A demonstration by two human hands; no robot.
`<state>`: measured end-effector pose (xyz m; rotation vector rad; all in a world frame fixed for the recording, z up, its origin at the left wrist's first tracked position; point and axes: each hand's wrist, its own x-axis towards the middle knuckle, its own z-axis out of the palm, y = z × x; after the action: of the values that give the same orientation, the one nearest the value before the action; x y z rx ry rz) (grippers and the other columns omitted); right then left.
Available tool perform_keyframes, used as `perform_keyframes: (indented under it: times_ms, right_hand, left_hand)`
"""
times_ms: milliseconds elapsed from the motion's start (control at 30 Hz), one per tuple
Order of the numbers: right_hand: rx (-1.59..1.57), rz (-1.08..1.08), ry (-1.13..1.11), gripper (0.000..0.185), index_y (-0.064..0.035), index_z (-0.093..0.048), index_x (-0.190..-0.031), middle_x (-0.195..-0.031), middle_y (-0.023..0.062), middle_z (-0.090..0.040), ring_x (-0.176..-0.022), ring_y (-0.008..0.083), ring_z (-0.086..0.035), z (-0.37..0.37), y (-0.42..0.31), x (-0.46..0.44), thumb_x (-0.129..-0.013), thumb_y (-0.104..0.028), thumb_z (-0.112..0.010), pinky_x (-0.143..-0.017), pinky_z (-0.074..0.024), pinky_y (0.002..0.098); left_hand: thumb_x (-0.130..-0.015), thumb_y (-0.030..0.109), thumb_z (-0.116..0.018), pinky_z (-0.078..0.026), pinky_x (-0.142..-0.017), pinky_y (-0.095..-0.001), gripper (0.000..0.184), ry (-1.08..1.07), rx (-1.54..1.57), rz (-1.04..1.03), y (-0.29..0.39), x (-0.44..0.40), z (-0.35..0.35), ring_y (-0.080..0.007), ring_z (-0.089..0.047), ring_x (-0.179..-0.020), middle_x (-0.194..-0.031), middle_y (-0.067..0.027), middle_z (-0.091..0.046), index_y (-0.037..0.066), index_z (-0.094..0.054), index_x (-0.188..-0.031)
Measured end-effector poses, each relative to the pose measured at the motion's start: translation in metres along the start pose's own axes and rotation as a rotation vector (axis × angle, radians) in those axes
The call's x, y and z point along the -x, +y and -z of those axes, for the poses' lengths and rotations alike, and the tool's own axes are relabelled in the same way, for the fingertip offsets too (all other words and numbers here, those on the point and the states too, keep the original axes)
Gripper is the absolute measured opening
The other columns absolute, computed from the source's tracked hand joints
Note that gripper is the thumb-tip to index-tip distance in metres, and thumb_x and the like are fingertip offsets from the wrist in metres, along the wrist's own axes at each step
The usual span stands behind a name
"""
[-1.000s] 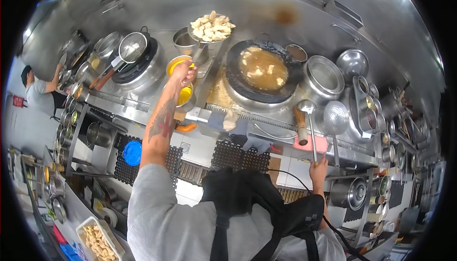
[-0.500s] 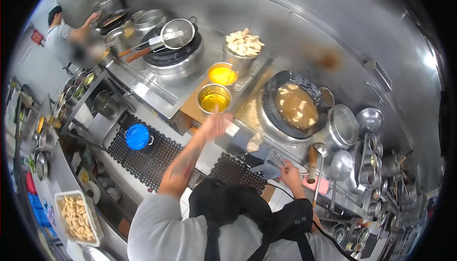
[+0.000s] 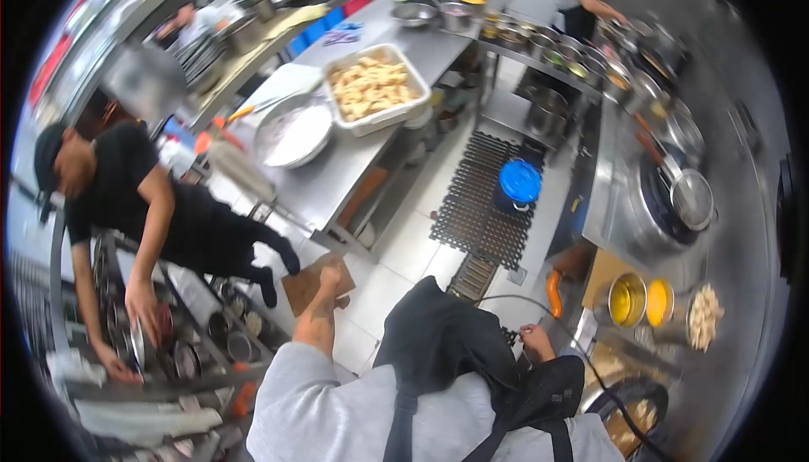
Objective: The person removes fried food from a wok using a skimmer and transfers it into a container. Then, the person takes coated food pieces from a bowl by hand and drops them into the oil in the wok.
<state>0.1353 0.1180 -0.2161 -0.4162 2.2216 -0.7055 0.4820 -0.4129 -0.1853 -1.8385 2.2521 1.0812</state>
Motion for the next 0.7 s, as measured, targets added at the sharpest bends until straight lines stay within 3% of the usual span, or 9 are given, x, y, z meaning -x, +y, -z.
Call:
perform_keyframes:
  times_ms: [67, 100, 167, 200, 300, 333, 400, 467, 700]
  right_hand:
    - [0.212, 0.068, -0.078, 0.024, -0.0014, -0.068, -0.092, -0.073, 0.0086, -0.069, -0.071, 0.0197, -0.067, -0.002, 0.009, -0.020, -0.082, -0.022, -0.062, -0.066, -0.0514, 0.0330]
    - [0.196, 0.066, -0.058, 0.022, -0.0025, -0.068, -0.089, -0.072, 0.0090, -0.069, -0.069, 0.0199, -0.067, -0.018, 0.036, -0.044, -0.081, -0.022, -0.062, -0.065, -0.0515, 0.0331]
    - [0.270, 0.084, -0.078, 0.018, -0.0036, -0.069, -0.084, -0.069, 0.0094, -0.068, -0.062, 0.0194, -0.066, -0.035, 0.054, -0.069, -0.078, -0.020, -0.065, -0.060, -0.0515, 0.0331]
    - [0.112, -0.080, -0.113, 0.015, -0.0035, -0.069, -0.082, -0.068, 0.0086, -0.067, -0.058, 0.0184, -0.064, -0.027, 0.019, -0.049, -0.078, -0.017, -0.064, -0.057, -0.0506, 0.0327]
    - [0.048, -0.118, -0.186, 0.012, -0.0041, -0.068, -0.080, -0.067, 0.0080, -0.067, -0.057, 0.0184, -0.063, -0.054, 0.026, -0.047, -0.077, -0.014, -0.063, -0.055, -0.0499, 0.0326]
    - [0.087, -0.088, -0.188, 0.011, -0.0039, -0.068, -0.080, -0.066, 0.0079, -0.067, -0.057, 0.0184, -0.063, -0.062, 0.026, -0.046, -0.077, -0.013, -0.062, -0.054, -0.0494, 0.0329]
    - [0.126, -0.047, -0.182, 0.010, -0.0037, -0.068, -0.079, -0.066, 0.0078, -0.067, -0.057, 0.0184, -0.063, -0.071, 0.022, -0.044, -0.077, -0.011, -0.061, -0.054, -0.0490, 0.0331]
    - [0.052, -0.064, -0.389, 0.009, -0.0028, -0.068, -0.082, -0.066, 0.0087, -0.066, -0.058, 0.0190, -0.063, -0.085, 0.029, -0.042, -0.079, -0.010, -0.062, -0.055, -0.0495, 0.0340]
    - [0.177, -0.165, -0.341, 0.015, 0.0005, -0.066, -0.091, -0.074, 0.0103, -0.066, -0.060, 0.0185, -0.062, -0.081, 0.063, -0.050, -0.084, -0.012, -0.062, -0.056, -0.0504, 0.0340]
  left_hand:
    - [-0.088, 0.034, -0.051, -0.053, -0.064, -0.0431, 0.039, -0.028, -0.176, -0.127, -0.025, 0.032, 0.009, -0.0321, -0.065, -0.071, -0.078, -0.0204, -0.065, -0.002, -0.065, -0.083]
    - [-0.088, 0.032, -0.051, -0.052, -0.058, -0.0422, 0.036, -0.046, -0.617, -0.344, -0.070, 0.028, -0.013, -0.0304, -0.064, -0.066, -0.072, -0.0172, -0.065, 0.000, -0.064, -0.081]
    - [-0.084, 0.027, -0.054, -0.049, -0.047, -0.0375, 0.025, 0.004, 0.309, 0.092, -0.117, 0.078, -0.061, -0.0220, -0.062, -0.054, -0.067, -0.0089, -0.065, 0.005, -0.065, -0.085]
    - [-0.085, 0.026, -0.053, -0.049, -0.047, -0.0369, 0.023, -0.120, 0.263, 0.121, -0.136, 0.114, -0.078, -0.0217, -0.061, -0.052, -0.067, -0.0096, -0.065, 0.007, -0.066, -0.088]
    - [-0.079, 0.020, -0.058, -0.052, -0.063, -0.0415, 0.020, -0.369, -0.628, -0.401, -0.209, 0.215, -0.133, -0.0299, -0.065, -0.070, -0.081, -0.0124, -0.068, 0.006, -0.067, -0.091]
    - [-0.078, 0.031, -0.065, -0.051, -0.074, -0.0391, 0.042, -0.453, -0.496, -0.037, -0.213, 0.252, -0.135, -0.0268, -0.065, -0.085, -0.086, -0.0096, -0.069, 0.017, -0.064, -0.118]
    - [-0.077, 0.029, -0.064, -0.051, -0.075, -0.0398, 0.042, -0.614, -0.343, 0.127, -0.247, 0.296, -0.150, -0.0282, -0.065, -0.086, -0.089, -0.0110, -0.069, 0.016, -0.064, -0.117]
    - [-0.077, 0.028, -0.064, -0.050, -0.076, -0.0406, 0.041, -0.658, -0.321, 0.172, -0.255, 0.314, -0.148, -0.0296, -0.065, -0.088, -0.092, -0.0124, -0.068, 0.015, -0.064, -0.116]
    - [-0.075, 0.022, -0.063, -0.050, -0.080, -0.0431, 0.038, -0.704, -0.366, 0.104, -0.255, 0.258, -0.135, -0.0344, -0.063, -0.094, -0.103, -0.0173, -0.065, 0.010, -0.064, -0.111]
